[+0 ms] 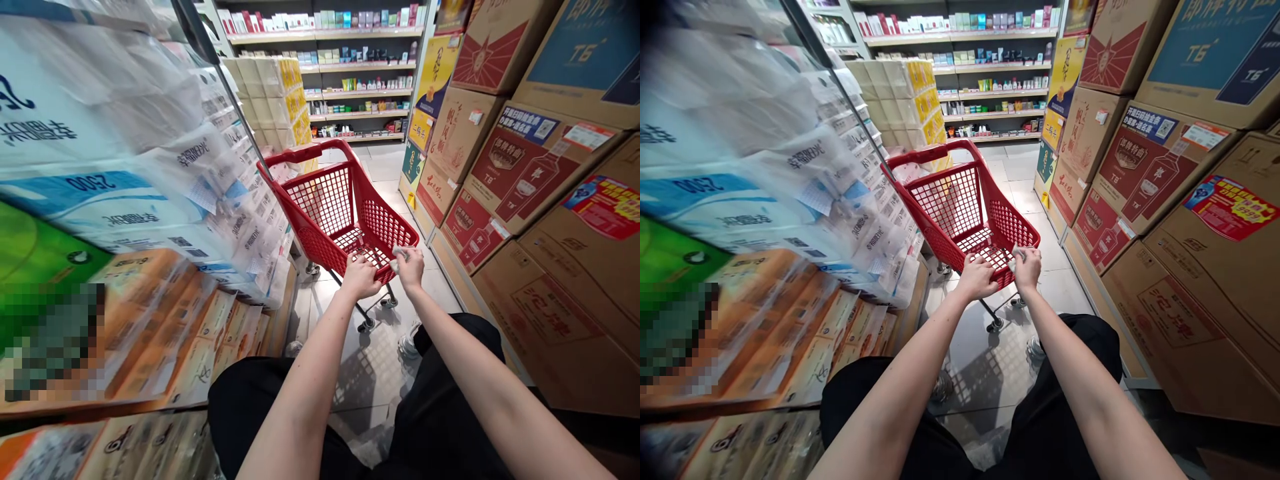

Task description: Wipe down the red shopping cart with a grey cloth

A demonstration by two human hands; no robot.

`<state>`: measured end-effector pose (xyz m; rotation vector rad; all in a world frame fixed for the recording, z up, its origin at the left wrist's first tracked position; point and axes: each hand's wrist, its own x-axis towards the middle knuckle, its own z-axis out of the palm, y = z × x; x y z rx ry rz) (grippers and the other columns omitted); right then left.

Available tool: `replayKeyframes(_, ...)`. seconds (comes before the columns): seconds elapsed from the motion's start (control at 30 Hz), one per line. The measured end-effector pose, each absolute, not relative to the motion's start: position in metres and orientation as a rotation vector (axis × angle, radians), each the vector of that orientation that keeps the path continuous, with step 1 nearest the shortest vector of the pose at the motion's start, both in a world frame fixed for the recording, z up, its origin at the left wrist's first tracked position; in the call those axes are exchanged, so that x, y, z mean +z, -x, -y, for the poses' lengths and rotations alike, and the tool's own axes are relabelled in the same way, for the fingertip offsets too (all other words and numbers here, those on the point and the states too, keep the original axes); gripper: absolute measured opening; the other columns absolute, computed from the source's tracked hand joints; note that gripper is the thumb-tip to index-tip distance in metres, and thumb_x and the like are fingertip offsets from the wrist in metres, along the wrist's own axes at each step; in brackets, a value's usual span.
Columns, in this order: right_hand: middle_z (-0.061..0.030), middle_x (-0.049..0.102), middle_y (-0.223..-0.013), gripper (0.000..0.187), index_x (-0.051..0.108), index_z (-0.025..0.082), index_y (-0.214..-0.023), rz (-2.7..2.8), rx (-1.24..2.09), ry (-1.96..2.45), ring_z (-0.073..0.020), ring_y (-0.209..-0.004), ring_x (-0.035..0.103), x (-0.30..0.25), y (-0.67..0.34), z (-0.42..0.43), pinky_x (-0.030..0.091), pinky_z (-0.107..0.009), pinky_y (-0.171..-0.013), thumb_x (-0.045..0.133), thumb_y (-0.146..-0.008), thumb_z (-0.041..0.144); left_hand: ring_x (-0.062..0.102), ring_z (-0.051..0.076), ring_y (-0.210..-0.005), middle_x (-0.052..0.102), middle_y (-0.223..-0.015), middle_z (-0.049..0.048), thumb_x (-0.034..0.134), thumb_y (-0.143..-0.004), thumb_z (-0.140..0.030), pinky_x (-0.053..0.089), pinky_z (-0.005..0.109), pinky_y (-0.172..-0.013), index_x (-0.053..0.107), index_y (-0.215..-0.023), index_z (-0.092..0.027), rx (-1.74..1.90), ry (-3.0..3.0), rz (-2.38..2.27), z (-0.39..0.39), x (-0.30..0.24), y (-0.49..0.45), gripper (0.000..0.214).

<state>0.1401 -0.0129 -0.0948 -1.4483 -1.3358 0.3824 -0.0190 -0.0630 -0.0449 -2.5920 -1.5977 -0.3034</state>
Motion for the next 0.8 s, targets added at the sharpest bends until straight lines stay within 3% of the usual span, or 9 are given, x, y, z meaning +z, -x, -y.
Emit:
replayKeyframes(0.2, -0.009, 0.055, -0.096, 0.021, 0.069, 0.015, -0.086, 1.386, 0.3, 1.617, -0.019, -0.082, 0.053, -0.083, -0.183, -0.032, 0.041, -0.035, -0.086, 0.053, -0.075, 0.024, 0.05, 0.027, -0.095, 0.066, -0.084, 0.0081, 0.051, -0.073, -0.032, 0.015, 0.053, -0.102, 0.069, -0.076, -0.02, -0.309, 2.615, 1.598, 0.063, -0.045, 0.017, 0.023)
replayKeyframes(0.33, -0.0096, 0.052, -0.099, 0.026, 0.068, 0.015, -0.091, 1.462, 0.27, 1.577, -0.0176, -0.079, 0.052, -0.085, -0.169, -0.013, 0.043, -0.034, -0.082, 0.047, -0.082, 0.027, 0.05, 0.027, -0.097, 0.066, -0.085, 0.0084, 0.052, -0.071, -0.032, 0.015, 0.052, -0.102, 0.069, -0.077, -0.019, -0.293, 2.608, 1.593, 0.063, -0.045, 0.017, 0.022)
replayKeyframes(0.5, -0.0125, 0.047, -0.109, 0.033, 0.065, 0.016, -0.105, 1.652, 0.23, 1.403, -0.0227, -0.104, 0.049, -0.093, -0.134, 0.034, 0.042, -0.037, -0.091, 0.041, -0.089, 0.032, 0.051, 0.027, -0.097, 0.067, -0.088, 0.0083, 0.052, -0.07, -0.031, 0.017, 0.052, -0.101, 0.067, -0.075, -0.02, -0.214, 2.573, 1.607, 0.063, -0.045, 0.022, 0.02)
replayKeyframes(0.67, -0.014, 0.043, -0.118, 0.053, 0.053, 0.017, -0.125, 1.896, 0.317, 1.275, -0.0256, -0.112, 0.046, -0.093, -0.138, 0.046, 0.041, -0.04, -0.095, 0.06, -0.078, 0.04, 0.051, 0.026, -0.095, 0.067, -0.087, 0.0089, 0.051, -0.071, -0.033, 0.017, 0.052, -0.101, 0.067, -0.075, -0.018, -0.236, 2.586, 1.588, 0.066, -0.043, 0.031, 0.022)
replayKeyframes(0.8, -0.0127, 0.043, -0.124, 0.068, 0.042, 0.019, -0.135, 2.109, 0.39, 1.214, -0.0247, -0.116, 0.046, -0.09, -0.155, 0.032, 0.042, -0.039, -0.095, 0.067, -0.073, 0.034, 0.05, 0.027, -0.099, 0.066, -0.088, 0.0086, 0.051, -0.073, -0.035, 0.013, 0.054, -0.103, 0.067, -0.076, -0.019, -0.2, 2.595, 1.611, 0.067, -0.041, 0.033, 0.023)
